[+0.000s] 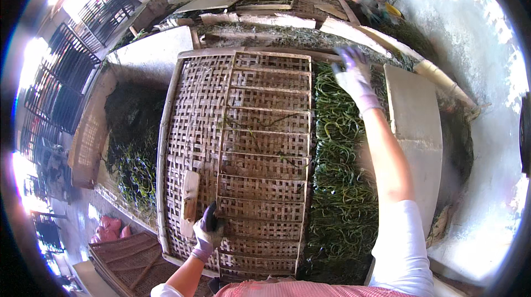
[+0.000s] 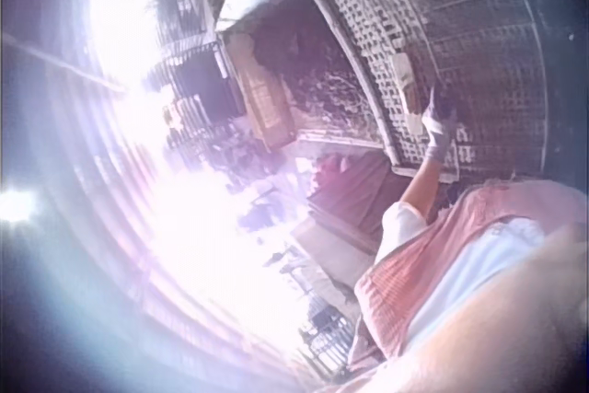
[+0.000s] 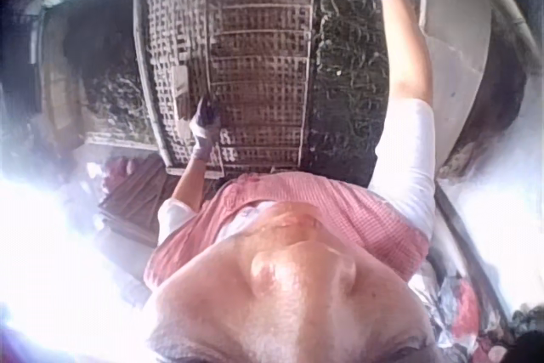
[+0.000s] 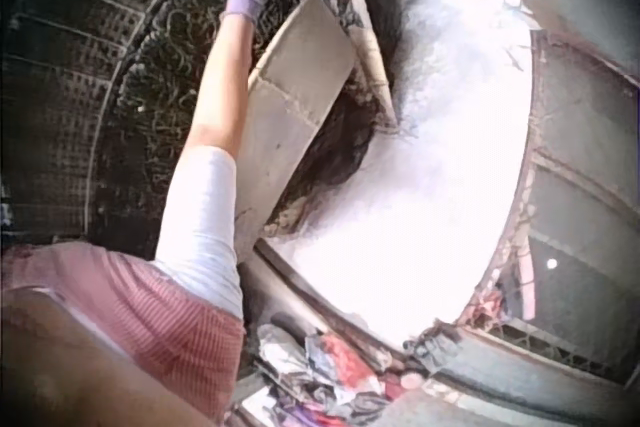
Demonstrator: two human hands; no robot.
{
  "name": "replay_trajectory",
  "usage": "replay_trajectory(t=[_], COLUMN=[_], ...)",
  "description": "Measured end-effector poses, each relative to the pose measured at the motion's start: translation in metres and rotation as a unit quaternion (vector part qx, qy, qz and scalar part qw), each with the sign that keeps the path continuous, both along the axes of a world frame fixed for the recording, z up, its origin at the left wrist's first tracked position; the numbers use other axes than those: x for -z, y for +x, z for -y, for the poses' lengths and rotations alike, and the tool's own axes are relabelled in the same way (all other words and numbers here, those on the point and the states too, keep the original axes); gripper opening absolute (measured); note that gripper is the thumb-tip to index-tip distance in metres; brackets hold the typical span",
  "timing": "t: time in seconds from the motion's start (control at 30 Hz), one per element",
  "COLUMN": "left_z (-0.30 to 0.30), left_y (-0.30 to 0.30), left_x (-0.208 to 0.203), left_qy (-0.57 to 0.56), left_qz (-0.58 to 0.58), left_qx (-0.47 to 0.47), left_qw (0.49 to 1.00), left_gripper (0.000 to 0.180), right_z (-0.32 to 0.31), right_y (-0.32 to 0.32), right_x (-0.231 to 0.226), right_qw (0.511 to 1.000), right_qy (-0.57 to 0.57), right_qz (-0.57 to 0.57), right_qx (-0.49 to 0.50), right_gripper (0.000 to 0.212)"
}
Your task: The person picks up bundles of green plants from a large container and arranges them into rows on a bamboo tray.
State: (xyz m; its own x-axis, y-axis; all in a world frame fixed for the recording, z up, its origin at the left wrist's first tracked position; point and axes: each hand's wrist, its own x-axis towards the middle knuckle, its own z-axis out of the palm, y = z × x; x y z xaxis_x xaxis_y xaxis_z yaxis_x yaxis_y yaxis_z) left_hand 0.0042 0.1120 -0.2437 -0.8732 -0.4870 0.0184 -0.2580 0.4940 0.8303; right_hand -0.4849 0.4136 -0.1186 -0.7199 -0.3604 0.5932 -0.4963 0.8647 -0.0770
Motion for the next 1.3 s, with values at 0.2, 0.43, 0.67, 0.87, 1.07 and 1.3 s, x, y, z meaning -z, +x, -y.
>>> replay_trajectory(t=[0.2,0.43,0.67,0.87,1.07,1.3], left_z=[-0.007,-0.004,-0.008,-0.009,-0.001,-0.005], left_y=[-0.014,-0.005,-0.009,-0.016,-0.003,-0.015], left_x=[-0.024,0.004,-0.015,-0.021,-0.013,-0.035], left_qy=[-0.104,-0.050,-0.122,-0.134,-0.017,-0.094], left_qz=[-0.005,-0.036,-0.011,-0.038,0.004,0.045], left_qx=[0.046,0.031,0.043,0.063,0.016,0.076], left_qw=[0.993,0.998,0.991,0.988,1.000,0.992], left_gripper=[0.055,0.052,0.055,0.054,0.057,0.058], right_z=[0.054,-0.106,-0.104,0.011,0.020,0.028], right_y=[-0.022,-0.067,-0.003,0.097,0.112,0.098], right_x=[0.015,0.023,-0.004,0.025,0.024,0.043], right_qw=[0.964,0.954,0.991,0.964,0.965,0.907], right_qy=[0.123,-0.299,-0.104,0.135,0.173,-0.275], right_qz=[0.223,0.012,-0.085,0.214,0.196,0.314], right_qx=[0.079,0.022,-0.022,-0.077,0.005,0.058], right_gripper=[0.029,0.012,0.046,0.028,0.061,0.019])
